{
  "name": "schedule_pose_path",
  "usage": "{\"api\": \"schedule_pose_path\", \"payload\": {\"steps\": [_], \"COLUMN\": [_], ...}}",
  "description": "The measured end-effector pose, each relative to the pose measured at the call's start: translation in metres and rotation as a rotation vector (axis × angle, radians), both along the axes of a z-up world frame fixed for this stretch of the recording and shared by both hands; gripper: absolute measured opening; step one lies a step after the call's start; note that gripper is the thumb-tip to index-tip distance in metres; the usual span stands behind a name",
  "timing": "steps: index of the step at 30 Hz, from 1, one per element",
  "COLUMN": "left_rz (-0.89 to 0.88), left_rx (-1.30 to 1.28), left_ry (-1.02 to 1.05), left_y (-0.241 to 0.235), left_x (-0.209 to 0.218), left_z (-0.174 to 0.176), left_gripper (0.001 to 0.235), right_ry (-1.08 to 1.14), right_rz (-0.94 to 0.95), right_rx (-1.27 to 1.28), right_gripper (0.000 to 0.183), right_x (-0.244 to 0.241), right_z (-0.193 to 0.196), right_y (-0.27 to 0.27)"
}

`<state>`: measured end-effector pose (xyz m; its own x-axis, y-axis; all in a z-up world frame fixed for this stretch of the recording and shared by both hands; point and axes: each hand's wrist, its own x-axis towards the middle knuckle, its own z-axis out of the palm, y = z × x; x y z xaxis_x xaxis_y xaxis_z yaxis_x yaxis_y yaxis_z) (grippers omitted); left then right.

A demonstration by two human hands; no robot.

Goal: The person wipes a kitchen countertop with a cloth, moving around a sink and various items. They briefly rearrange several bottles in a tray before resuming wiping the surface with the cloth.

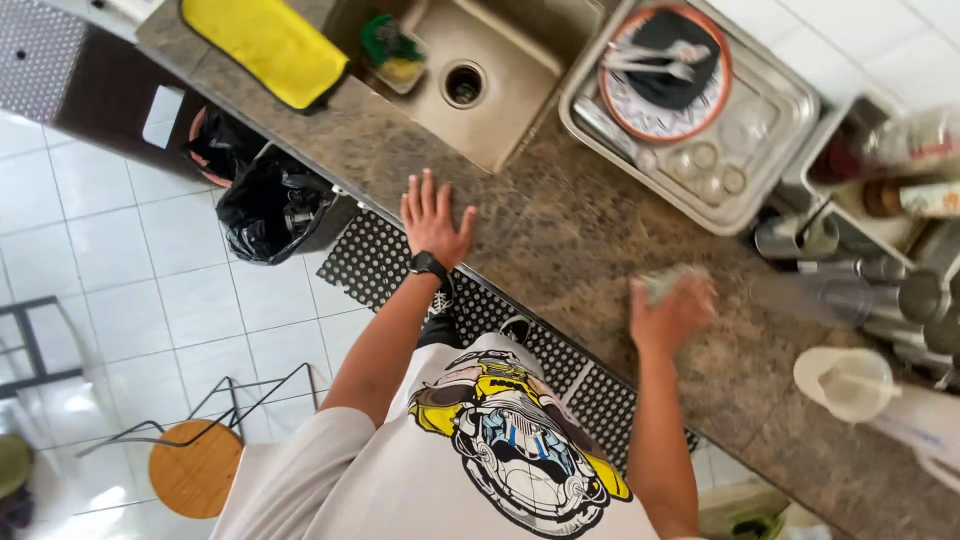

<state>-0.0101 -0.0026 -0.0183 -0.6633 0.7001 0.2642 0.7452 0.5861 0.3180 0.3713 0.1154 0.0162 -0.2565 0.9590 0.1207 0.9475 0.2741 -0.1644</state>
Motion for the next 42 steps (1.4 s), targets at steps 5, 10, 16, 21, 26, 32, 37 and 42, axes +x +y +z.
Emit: {"api": "schedule_pose_path", "payload": {"steps": [5, 10, 16, 21, 26, 32, 37, 42], "left_rz": [-0.016, -0.198, -0.43, -0.254, -0.308, -0.323, -0.401, -0.414], "left_rx": [0.01, 0.038, 0.111, -0.002, 0.008, 0.035, 0.054, 0.062], "left_ry": [-0.025, -0.232, -0.244, -0.213, -0.253, -0.409, -0.467, -0.479], "left_y": [-0.003, -0.017, -0.058, -0.098, -0.115, -0.122, -0.129, -0.127], "left_x": [-0.006, -0.017, -0.066, -0.118, -0.141, -0.154, -0.161, -0.159], "left_z": [0.002, -0.003, -0.004, -0.02, -0.017, 0.005, -0.001, -0.009], "left_gripper": [0.058, 0.062, 0.063, 0.076, 0.07, 0.055, 0.05, 0.055], "right_ry": [0.071, 0.108, 0.035, 0.017, 0.025, 0.012, 0.064, 0.007], "right_rz": [0.374, 0.709, 0.467, 0.154, 0.223, 0.833, 0.954, 0.614], "right_rx": [0.069, -0.049, -0.112, -0.173, -0.04, -0.181, -0.154, -0.274], "right_gripper": [0.087, 0.097, 0.08, 0.088, 0.091, 0.09, 0.083, 0.084], "right_x": [-0.151, -0.226, -0.183, -0.175, -0.286, -0.378, -0.355, -0.318], "right_z": [-0.008, -0.043, -0.019, -0.026, -0.026, -0.027, -0.034, -0.025], "right_y": [-0.005, -0.06, -0.061, -0.052, -0.045, -0.076, -0.067, -0.053]}}
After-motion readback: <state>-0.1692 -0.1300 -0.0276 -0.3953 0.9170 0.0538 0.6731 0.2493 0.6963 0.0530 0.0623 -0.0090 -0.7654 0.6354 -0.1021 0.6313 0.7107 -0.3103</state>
